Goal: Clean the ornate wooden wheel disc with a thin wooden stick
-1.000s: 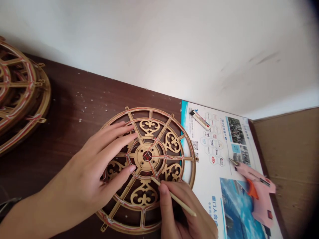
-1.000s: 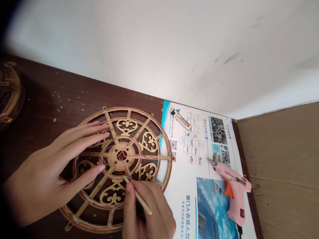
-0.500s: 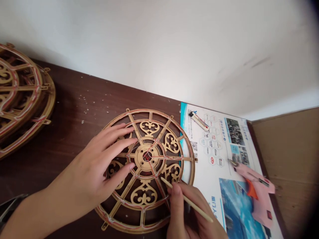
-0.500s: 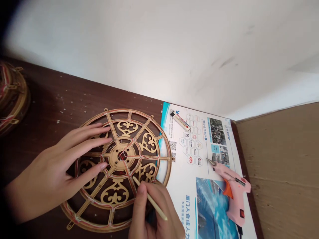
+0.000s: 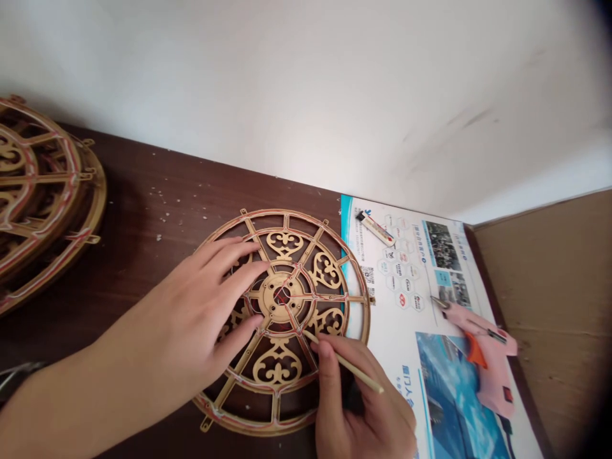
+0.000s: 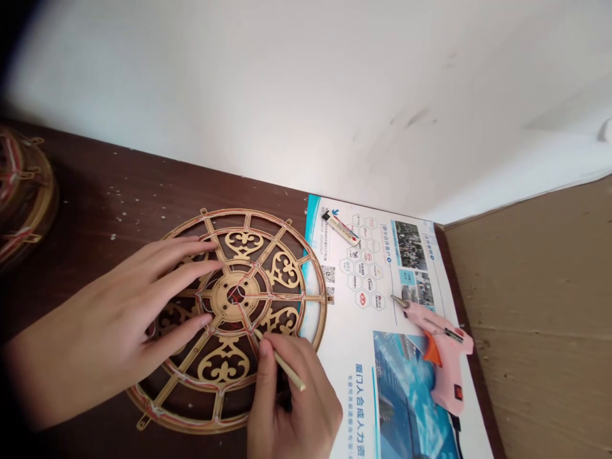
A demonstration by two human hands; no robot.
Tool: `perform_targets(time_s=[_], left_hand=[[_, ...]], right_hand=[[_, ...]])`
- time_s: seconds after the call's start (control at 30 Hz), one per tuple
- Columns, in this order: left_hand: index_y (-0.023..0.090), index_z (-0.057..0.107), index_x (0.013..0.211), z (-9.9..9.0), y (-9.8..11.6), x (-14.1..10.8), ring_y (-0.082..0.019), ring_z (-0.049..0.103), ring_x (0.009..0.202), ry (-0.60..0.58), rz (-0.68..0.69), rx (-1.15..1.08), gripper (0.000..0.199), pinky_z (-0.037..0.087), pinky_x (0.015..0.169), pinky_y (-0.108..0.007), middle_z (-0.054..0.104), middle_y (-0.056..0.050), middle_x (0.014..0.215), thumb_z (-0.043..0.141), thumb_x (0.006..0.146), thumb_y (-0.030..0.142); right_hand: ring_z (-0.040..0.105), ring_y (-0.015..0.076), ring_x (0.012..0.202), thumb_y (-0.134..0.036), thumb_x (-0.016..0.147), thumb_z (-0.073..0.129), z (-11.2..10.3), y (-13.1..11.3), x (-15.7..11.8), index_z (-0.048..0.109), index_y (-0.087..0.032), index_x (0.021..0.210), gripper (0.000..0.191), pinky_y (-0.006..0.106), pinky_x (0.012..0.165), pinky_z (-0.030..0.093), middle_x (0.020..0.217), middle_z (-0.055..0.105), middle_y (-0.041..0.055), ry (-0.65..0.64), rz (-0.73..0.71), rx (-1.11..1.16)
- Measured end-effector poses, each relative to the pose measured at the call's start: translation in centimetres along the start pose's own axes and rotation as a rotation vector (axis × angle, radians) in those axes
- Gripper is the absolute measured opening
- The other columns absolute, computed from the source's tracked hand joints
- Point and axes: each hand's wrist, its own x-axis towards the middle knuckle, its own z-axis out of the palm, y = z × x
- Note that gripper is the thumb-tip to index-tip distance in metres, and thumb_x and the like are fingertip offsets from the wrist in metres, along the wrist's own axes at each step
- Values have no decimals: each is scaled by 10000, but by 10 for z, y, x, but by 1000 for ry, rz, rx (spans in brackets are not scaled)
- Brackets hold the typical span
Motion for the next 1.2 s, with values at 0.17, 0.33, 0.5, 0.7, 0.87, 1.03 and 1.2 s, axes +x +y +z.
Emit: perform_targets(time_s=[0.17,0.33,0.5,0.7,0.87,1.03,1.2], left_hand=[[198,588,1505,-3,10,16,-401,512,1457,-1,-9,-7,491,501,1198,-656,580,-151,1553,640,1079,437],[172,592,1514,5,12,19,-458,505,1438,21,-53,44,583,520,1148,-740,550,-190,1585,688,1014,457],[155,600,1534,12,20,24,-515,488,1450,9,-94,163,666,524,1125,-759,518,-234,1629,700,975,504],[158,572,1580,20,15,28,-495,371,1612,7,-76,155,724,432,1267,-748,428,-226,1739,675,972,537],[167,530,1620,24,9,26,-463,282,1686,-9,-83,75,755,398,1314,-733,382,-198,1785,664,986,553],[172,534,1614,24,9,29,-455,264,1699,-15,-79,25,799,381,1336,-712,359,-191,1803,727,940,555],[175,502,1639,23,10,27,-443,220,1725,-28,-80,26,819,350,1358,-697,328,-184,1825,692,961,593]], right_hand=[[807,108,785,-47,1013,702,-1,-1,-1,770,-181,1015,151,185,750,659,913,828,6,-44,-29,60],[813,117,778,-84,1036,694,-6,-5,4,797,-177,968,155,182,727,652,905,837,16,-49,18,77],[822,151,784,-159,1067,686,-17,-10,22,827,-221,971,181,215,700,623,915,849,9,-255,93,54],[729,157,731,-190,1095,667,-19,8,59,777,-197,860,260,264,711,543,829,779,26,-596,-19,129],[625,122,661,-313,1115,689,-12,32,83,785,-189,859,300,262,641,445,747,726,5,-787,-37,217],[671,119,714,-259,1083,715,-11,41,78,774,-197,902,200,245,643,479,833,766,8,-637,49,358],[678,117,709,-239,1081,695,-12,40,75,765,-212,894,201,239,621,487,806,746,-5,-604,123,370]])
